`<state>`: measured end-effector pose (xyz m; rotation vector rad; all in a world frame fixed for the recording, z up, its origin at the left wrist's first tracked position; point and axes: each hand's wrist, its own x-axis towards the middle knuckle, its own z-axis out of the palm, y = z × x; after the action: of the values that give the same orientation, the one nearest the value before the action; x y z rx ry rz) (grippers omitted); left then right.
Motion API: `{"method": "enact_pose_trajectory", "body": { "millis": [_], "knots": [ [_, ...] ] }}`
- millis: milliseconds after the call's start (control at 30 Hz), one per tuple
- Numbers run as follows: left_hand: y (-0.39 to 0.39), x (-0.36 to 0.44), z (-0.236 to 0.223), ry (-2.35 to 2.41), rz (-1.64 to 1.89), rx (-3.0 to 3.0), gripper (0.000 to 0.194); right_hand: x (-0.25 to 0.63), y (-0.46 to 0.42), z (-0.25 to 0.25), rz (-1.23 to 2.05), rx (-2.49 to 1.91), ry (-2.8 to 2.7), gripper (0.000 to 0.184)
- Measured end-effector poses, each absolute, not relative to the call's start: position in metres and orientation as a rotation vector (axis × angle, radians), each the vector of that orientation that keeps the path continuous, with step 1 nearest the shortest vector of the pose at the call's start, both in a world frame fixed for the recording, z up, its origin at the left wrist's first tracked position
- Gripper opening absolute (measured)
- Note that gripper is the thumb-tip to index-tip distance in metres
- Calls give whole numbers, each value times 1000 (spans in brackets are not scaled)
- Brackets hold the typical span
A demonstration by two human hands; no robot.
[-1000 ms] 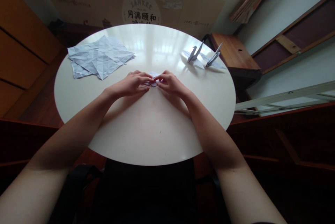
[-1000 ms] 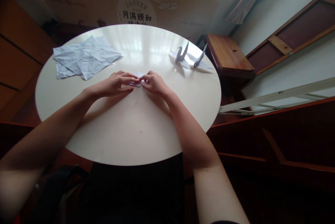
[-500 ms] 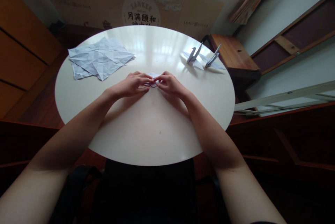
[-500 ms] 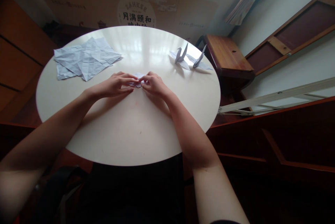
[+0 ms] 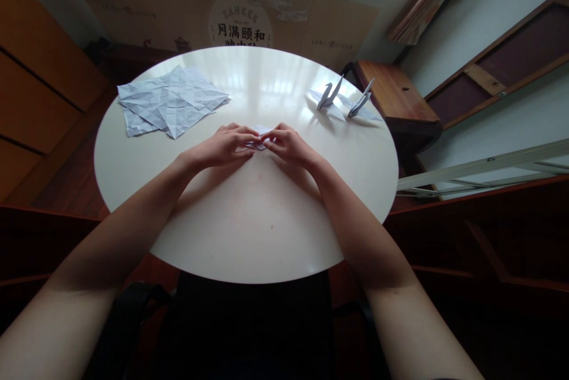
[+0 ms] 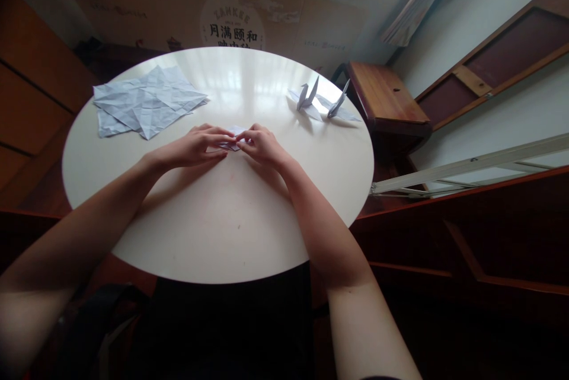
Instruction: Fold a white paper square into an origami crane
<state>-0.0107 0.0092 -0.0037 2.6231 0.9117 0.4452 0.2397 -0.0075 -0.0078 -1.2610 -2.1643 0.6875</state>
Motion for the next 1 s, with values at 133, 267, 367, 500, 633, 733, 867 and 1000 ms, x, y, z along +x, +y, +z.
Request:
{"method": "enact_pose_trajectory", "body": {
  "millis": [133, 267, 367, 500, 633, 733, 867, 1000],
  "knots": [
    [9, -11, -4, 905, 456, 2616, 45, 240, -7, -7, 672, -1265, -2178, 24],
    [9, -10, -3, 902, 457, 2621, 44, 240, -7, -7, 666, -1262, -2188, 23],
    [9, -10, -3, 908, 451, 2623, 45, 240, -8, -7, 674, -1265, -2186, 24],
    [9, -10, -3, 919, 440, 2622, 47, 240, -8, -6, 680, -1269, -2188, 25],
    [8, -10, -2, 930, 430, 2624, 47, 240, -8, -6, 672, -1262, -2197, 25],
    [9, -10, -2, 924, 431, 2620, 48, 240, -7, -7, 659, -1266, -2194, 24],
    [9, -10, -3, 913, 432, 2620, 47, 240, -7, -7, 667, -1261, -2192, 24],
    [9, -10, -3, 917, 434, 2626, 48, 240, -7, -7, 677, -1266, -2182, 25]
  ]
}}
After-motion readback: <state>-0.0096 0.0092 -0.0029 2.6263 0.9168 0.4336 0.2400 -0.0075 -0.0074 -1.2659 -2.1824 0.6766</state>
